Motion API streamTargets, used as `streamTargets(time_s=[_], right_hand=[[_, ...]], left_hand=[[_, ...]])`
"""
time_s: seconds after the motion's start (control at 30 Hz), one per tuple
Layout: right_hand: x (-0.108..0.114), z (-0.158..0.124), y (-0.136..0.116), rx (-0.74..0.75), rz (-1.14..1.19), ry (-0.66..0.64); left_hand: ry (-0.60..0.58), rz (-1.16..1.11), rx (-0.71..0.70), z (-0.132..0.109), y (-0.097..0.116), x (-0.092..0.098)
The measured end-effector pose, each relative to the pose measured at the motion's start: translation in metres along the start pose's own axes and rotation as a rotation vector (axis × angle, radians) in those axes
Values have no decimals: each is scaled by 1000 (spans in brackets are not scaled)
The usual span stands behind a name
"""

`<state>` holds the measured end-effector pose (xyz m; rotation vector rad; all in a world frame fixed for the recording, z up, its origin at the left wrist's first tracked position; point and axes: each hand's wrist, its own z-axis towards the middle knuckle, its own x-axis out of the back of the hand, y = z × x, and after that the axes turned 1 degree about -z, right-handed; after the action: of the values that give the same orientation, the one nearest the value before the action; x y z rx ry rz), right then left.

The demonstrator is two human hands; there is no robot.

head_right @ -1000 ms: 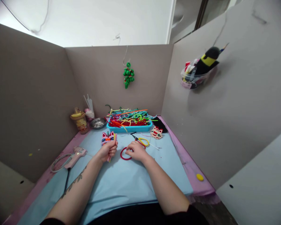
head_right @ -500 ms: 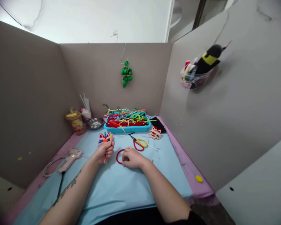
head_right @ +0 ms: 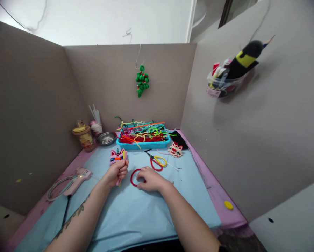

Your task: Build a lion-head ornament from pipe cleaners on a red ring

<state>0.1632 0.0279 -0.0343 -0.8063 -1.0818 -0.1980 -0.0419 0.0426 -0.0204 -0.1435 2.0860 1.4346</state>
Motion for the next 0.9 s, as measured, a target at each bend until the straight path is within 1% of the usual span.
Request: streamTargets(time_s=[0.07, 0.2, 0.3, 0.43, 0.5, 0.6, 0.73, 0.83, 0.9], right_hand=[[-1, 0, 1, -7, 3, 15], [-5, 1, 6, -76, -3, 80], [-6, 2, 9, -89, -2, 129], [-8, 4, 10, -118, 26, 224], [-9, 5, 12, -168, 33, 287], [-8, 6, 19, -293, -3, 390], [2, 2, 33, -437, -57, 505], [7, 0, 37, -479, -3, 569], [6, 2, 33, -458, 112, 602]], left_hand=[[-12, 18, -11, 0, -1, -2], [-28, 44, -32, -1, -4, -6], [-20, 47, -38, 0, -6, -6], [8, 63, -72, 1, -10, -7], [-9, 78, -68, 1, -13, -10], [-54, 89, -55, 0, -14, -13], [-31, 84, -66, 0, -14, -12], [-11, 74, -72, 1, -15, -9], [-21, 77, -59, 1, -16, -9]])
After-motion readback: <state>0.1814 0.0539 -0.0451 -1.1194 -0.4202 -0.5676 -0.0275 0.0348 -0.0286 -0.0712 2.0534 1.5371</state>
